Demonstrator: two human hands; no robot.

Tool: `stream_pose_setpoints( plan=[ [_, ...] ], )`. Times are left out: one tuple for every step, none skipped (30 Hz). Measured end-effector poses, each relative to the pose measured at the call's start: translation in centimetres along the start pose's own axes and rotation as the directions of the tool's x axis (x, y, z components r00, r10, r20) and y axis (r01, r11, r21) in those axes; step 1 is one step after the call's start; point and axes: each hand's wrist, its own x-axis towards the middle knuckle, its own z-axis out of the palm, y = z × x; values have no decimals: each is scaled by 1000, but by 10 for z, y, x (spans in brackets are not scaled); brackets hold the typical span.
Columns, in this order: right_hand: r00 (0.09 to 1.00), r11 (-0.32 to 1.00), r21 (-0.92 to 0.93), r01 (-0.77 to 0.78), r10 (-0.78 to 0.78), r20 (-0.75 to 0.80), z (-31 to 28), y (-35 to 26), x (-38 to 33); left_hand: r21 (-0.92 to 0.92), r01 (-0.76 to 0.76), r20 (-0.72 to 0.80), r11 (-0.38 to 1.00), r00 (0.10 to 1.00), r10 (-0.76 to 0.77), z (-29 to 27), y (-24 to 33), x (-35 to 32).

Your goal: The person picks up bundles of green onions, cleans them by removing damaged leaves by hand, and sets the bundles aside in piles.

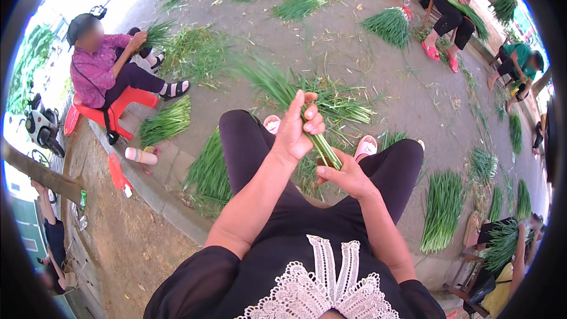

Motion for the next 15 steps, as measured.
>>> stream_pose_setpoints(
  plan=[
    [999,1000,-7,26,-26,-25,3,2,-1,-16,-21,-14,1000,1000,21,-2,3,0],
    [996,999,-6,32,-32,-79,3,5,-2,-35,-57,-58,998,997,55,0,7,-1],
    [988,999,-7,47,-48,-150,1,9,-4,-61,-93,-93,994,992,87,0,11,-1],
    [974,998,-10,62,-63,-220,-1,14,-7,-85,-118,-133,989,985,106,-2,14,1],
    [955,997,-14,82,-83,-285,-3,19,-9,-103,-146,-172,984,977,127,-4,17,1],
    [934,989,36,143,-123,-336,-5,25,-10,-167,-160,-179,973,975,130,-8,20,1],
    [924,983,36,179,-156,-348,-7,26,-12,-191,-166,-187,967,974,131,-10,21,2],
    [914,977,36,212,-185,-361,-5,20,-15,-215,-173,-197,961,972,131,-12,22,2],
    [902,969,35,245,-215,-374,-3,15,-17,-239,-179,-207,954,970,130,-14,23,1],
    [881,952,-13,306,-288,-376,0,14,-17,-264,-164,-186,950,976,117,-18,24,1],
    [892,957,-78,279,-288,-348,-1,11,-18,-269,-151,-183,951,978,103,-18,24,1],
    [903,957,-143,253,-286,-320,-2,7,-18,-275,-139,-181,951,979,90,-16,24,0],
    [914,951,-209,226,-281,-291,-3,4,-17,-281,-126,-179,951,981,77,-15,23,-1],
    [910,935,-232,267,-324,-257,-1,0,-15,-268,-108,-168,957,984,64,-13,22,-2],
    [908,928,-272,256,-328,-262,0,0,-16,-252,-84,-158,964,986,45,-11,21,-2]
  ],
)
